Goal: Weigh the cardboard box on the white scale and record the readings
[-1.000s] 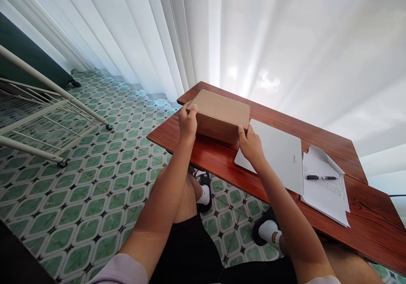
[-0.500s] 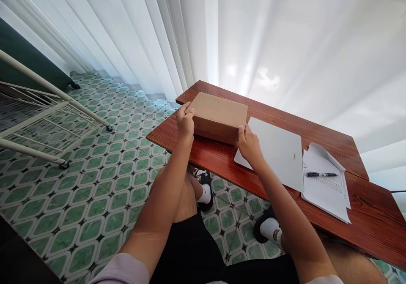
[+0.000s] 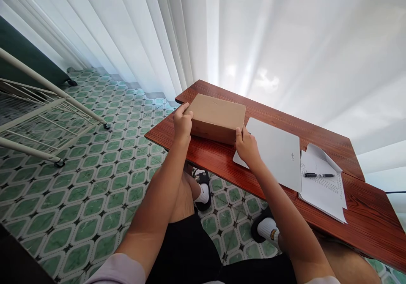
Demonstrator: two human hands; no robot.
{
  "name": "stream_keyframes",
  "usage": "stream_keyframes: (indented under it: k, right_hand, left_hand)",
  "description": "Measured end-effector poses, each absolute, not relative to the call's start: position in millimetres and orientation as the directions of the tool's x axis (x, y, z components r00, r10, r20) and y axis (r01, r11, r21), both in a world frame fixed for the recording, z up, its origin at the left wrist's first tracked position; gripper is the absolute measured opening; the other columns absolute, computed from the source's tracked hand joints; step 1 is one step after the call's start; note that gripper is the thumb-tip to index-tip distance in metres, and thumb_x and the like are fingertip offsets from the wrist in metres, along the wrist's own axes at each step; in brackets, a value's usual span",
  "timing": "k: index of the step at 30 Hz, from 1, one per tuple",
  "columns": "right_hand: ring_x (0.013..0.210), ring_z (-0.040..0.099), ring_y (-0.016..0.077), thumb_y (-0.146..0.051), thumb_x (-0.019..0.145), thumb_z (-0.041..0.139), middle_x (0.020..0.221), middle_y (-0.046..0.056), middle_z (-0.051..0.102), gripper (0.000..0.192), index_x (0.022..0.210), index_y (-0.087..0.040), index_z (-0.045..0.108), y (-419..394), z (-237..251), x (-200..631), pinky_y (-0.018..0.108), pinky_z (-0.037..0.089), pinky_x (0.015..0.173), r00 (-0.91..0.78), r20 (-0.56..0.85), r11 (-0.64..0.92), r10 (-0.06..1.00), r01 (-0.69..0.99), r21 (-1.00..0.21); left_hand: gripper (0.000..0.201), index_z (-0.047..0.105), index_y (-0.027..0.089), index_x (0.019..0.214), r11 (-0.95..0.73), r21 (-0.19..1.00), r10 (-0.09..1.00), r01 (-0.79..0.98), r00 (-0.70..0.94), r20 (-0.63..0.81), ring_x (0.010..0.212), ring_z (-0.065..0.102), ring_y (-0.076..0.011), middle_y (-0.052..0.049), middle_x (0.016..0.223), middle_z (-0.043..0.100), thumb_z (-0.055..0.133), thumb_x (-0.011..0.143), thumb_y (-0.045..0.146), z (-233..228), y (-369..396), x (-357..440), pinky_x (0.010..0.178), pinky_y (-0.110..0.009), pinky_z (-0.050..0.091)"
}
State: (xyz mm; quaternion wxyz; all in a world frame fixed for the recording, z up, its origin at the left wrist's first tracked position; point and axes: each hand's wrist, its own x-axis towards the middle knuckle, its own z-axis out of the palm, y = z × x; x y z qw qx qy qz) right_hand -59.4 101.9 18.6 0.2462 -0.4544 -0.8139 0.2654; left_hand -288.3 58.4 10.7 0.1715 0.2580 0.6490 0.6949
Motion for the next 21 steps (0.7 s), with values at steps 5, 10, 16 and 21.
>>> stream_keyframes:
  k: [5, 10, 16, 21]
  right_hand:
    - [0.097, 0.066, 0.0352, -0.06, 0.103, 0.022, 0.112, 0.01, 0.071, 0.057, 0.131, -0.026, 0.059, 104, 16, -52, 0.05, 0.05, 0.084, -0.502, 0.148, 0.459, 0.852, 0.582, -0.671]
    - [0.116, 0.062, 0.0333, -0.056, 0.103, 0.027, 0.134, 0.01, 0.064, 0.058, 0.141, -0.023, 0.054, 107, 15, -43, 0.052, 0.047, 0.099, -0.504, 0.177, 0.477, 0.846, 0.563, -0.675]
    - [0.108, 0.064, 0.0296, -0.049, 0.102, 0.035, 0.127, 0.013, 0.066, 0.049, 0.131, -0.019, 0.06, 105, 20, -20, 0.048, 0.05, 0.093, -0.465, 0.333, 0.565, 0.82, 0.568, -0.599]
    - [0.093, 0.062, 0.0235, -0.042, 0.104, 0.039, 0.106, 0.008, 0.065, 0.034, 0.11, -0.023, 0.067, 94, 23, 9, 0.038, 0.051, 0.079, -0.505, 0.382, 0.624, 0.774, 0.509, -0.592]
  left_hand:
    - [0.05, 0.06, 0.02, 0.127, -0.145, 0.867, 0.404, 0.476, -0.772, 0.491, 0.134, 0.048, -0.0229, -0.007, 0.135, 0.06, 0.049, 0.079, 0.008, 22, 49, -273, 0.119, -0.037, 0.034]
    - [0.036, 0.06, 0.022, 0.121, -0.236, 0.672, 0.367, 0.701, -0.576, 0.73, 0.13, 0.047, -0.0256, -0.009, 0.124, 0.062, 0.048, 0.088, 0.013, 29, 39, -245, 0.118, -0.039, 0.03]
    - [0.023, 0.065, 0.023, 0.104, -0.268, 0.479, 0.457, 0.836, -0.327, 0.827, 0.097, 0.057, -0.0281, -0.009, 0.094, 0.067, 0.045, 0.091, 0.024, 16, 39, -217, 0.095, -0.045, 0.038]
    - [0.022, 0.064, 0.023, 0.1, -0.477, 0.169, 0.433, 0.863, 0.063, 0.899, 0.082, 0.056, -0.0237, -0.006, 0.088, 0.069, 0.048, 0.086, 0.018, 5, 39, -184, 0.077, -0.04, 0.037]
